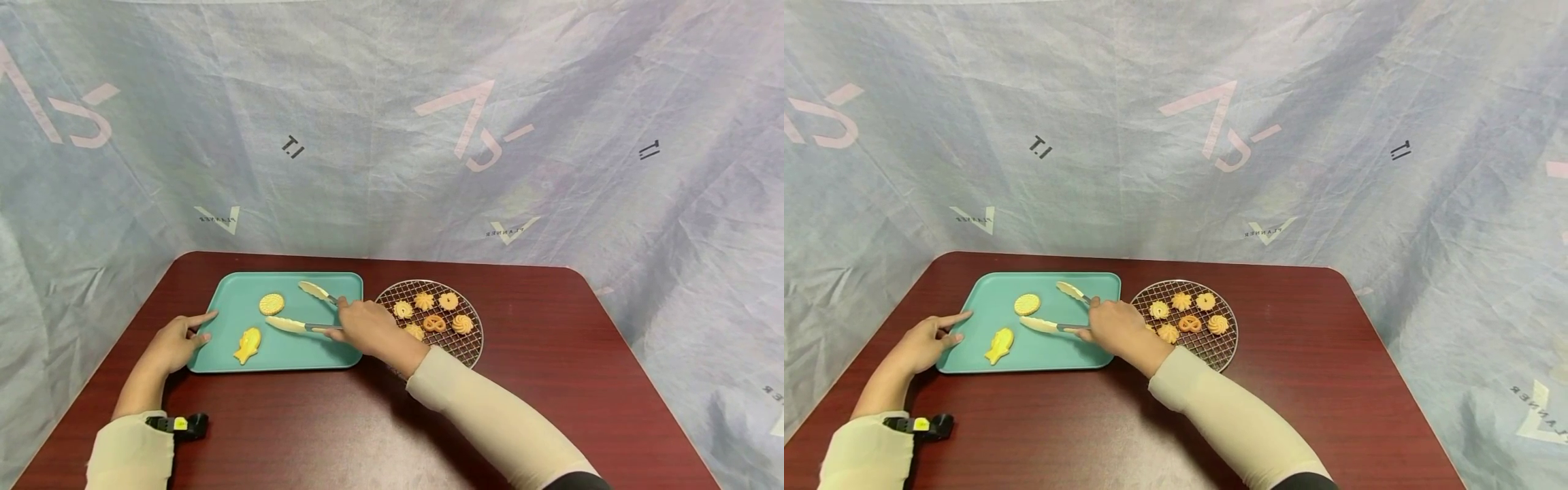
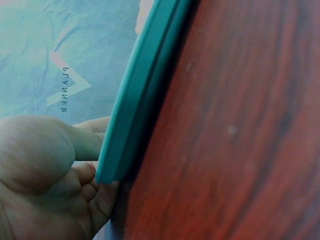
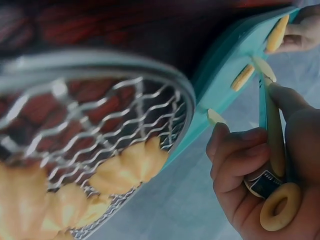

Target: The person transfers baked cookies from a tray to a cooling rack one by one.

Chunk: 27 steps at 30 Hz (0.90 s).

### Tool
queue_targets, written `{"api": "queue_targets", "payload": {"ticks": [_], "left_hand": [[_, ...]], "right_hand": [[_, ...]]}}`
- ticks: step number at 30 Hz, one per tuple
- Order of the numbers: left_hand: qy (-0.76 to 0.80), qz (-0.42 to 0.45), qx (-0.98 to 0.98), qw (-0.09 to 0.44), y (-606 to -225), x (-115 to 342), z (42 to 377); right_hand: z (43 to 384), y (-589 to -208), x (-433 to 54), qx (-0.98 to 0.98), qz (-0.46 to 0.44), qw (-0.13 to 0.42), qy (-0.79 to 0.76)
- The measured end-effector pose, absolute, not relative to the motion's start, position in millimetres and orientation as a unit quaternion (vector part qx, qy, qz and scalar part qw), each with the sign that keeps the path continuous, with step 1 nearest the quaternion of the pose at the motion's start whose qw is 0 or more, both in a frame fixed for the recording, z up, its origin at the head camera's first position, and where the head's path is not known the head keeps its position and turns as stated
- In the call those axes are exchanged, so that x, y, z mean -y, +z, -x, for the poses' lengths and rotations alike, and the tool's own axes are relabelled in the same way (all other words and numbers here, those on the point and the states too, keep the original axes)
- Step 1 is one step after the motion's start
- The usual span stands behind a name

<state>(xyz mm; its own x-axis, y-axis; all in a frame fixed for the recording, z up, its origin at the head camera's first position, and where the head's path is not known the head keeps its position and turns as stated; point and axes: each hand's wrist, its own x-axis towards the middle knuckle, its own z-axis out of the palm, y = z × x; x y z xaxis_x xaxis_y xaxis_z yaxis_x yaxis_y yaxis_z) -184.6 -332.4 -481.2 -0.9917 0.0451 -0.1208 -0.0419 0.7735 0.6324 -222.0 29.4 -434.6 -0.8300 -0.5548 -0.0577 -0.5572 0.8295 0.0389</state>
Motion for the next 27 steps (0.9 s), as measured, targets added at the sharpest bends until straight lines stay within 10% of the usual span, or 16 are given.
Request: {"api": "queue_targets", "payload": {"ticks": [27], "left_hand": [[0.331,0.004,-0.942,0.059,-480.3,330.7,182.7]], "right_hand": [[215.2,-436.3,3.5,-0.958,0.279,0.01,0.063]]}}
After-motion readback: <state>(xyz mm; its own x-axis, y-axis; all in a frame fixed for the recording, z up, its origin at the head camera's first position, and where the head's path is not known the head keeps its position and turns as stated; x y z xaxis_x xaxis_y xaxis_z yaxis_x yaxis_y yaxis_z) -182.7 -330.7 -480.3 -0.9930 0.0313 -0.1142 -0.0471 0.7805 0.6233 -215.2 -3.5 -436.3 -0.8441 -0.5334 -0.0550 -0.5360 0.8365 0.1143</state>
